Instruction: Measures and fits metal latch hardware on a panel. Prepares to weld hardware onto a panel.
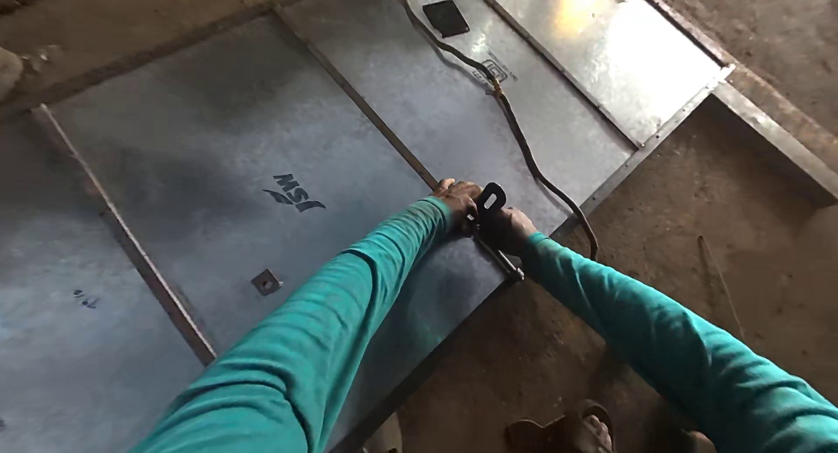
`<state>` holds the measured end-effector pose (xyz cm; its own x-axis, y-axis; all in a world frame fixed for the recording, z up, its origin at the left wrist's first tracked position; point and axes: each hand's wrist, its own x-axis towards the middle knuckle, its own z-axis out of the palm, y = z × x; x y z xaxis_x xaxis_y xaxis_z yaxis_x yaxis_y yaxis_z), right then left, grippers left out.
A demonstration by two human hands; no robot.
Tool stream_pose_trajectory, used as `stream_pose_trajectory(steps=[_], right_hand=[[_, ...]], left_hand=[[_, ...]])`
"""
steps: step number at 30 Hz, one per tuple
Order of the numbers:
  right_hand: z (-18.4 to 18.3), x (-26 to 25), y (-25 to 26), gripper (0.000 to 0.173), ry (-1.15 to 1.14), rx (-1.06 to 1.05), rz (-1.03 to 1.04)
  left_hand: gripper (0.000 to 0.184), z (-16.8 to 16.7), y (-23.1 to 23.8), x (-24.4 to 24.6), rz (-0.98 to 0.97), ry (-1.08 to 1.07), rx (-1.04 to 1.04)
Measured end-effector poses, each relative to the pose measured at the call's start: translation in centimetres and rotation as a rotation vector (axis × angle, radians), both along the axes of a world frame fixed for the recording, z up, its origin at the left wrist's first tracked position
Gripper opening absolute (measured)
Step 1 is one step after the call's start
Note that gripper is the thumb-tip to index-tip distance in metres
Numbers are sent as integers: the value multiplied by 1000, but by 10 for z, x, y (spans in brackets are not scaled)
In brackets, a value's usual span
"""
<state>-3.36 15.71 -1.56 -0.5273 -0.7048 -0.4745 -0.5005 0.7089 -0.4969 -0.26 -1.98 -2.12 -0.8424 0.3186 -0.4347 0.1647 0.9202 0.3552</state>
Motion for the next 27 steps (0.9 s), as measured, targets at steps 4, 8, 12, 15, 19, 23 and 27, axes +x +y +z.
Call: stream_pose_trajectory(steps=[4,8,12,15,19,23,27], right_hand=[[-1,-1,2,27,-5,-22,-17],[-1,0,1,30,-14,-12,-56],[0,0,0,30,-9,21,-56],[2,0,-1,28,-7,42,-38],[-7,-4,1,30,2,34,-43],[-6,-5,2,31,-11,30,-25],[-10,-4,3,30,5,-2,0]], left_hand=[[30,-3,-1,-1,-15,12,-17],[30,-1,0,-1,9,-4,-17],[29,1,1,-1,4,-22,-53],[31,2,3,-2,11,-49,-75],[33,3,2,-1,4,-28,-45],[30,-2,1,0,3,-5,-23],[27,0,1,0,-11,-8,-35]])
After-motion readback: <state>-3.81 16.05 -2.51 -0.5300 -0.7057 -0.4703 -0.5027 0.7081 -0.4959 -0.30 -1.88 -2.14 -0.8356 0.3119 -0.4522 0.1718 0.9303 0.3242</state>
